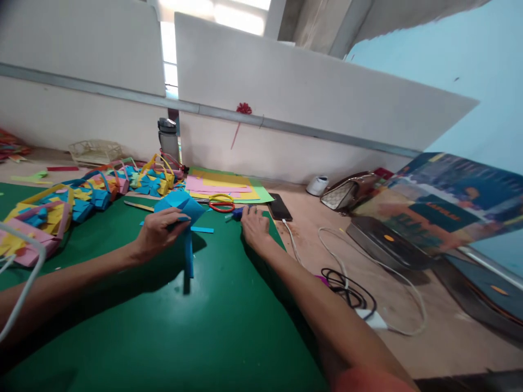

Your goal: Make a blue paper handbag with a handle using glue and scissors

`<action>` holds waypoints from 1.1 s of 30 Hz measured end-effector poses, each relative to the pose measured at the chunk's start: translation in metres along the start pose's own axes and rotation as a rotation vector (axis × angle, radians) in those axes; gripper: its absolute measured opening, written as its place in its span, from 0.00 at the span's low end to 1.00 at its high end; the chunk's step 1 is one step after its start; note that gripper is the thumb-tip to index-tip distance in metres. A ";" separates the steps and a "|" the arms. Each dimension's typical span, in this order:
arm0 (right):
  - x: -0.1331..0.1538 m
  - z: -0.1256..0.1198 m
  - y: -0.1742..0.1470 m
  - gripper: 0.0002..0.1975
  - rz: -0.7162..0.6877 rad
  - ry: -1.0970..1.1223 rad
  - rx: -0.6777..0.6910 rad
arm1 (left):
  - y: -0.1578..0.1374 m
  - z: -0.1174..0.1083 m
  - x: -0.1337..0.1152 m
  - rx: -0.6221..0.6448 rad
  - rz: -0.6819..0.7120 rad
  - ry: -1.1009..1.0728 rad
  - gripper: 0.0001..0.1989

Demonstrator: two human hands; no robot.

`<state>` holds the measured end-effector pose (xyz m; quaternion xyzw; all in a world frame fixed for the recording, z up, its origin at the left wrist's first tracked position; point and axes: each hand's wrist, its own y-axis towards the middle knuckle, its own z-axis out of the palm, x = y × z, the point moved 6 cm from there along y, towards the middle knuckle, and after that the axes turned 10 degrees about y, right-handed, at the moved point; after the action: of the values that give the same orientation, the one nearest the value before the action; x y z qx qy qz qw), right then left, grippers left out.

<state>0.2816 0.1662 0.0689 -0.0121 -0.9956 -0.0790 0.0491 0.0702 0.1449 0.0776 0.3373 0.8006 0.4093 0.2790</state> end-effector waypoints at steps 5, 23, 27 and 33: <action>0.041 -0.002 -0.025 0.12 -0.166 0.388 0.148 | 0.014 -0.010 0.009 0.042 -0.224 -0.099 0.12; 0.076 0.012 -0.053 0.06 -0.080 1.155 0.559 | 0.008 -0.006 0.014 0.148 -0.504 -0.335 0.07; 0.063 -0.008 -0.060 0.07 -0.087 1.250 0.475 | 0.004 -0.007 0.020 0.111 -0.623 -0.449 0.14; 0.049 -0.057 -0.069 0.09 -0.122 1.497 0.111 | -0.004 0.004 0.002 0.229 -0.695 -0.682 0.10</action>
<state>0.2360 0.0896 0.1190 0.1026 -0.6977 -0.0185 0.7087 0.0704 0.1465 0.0715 0.1938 0.7686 0.0681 0.6058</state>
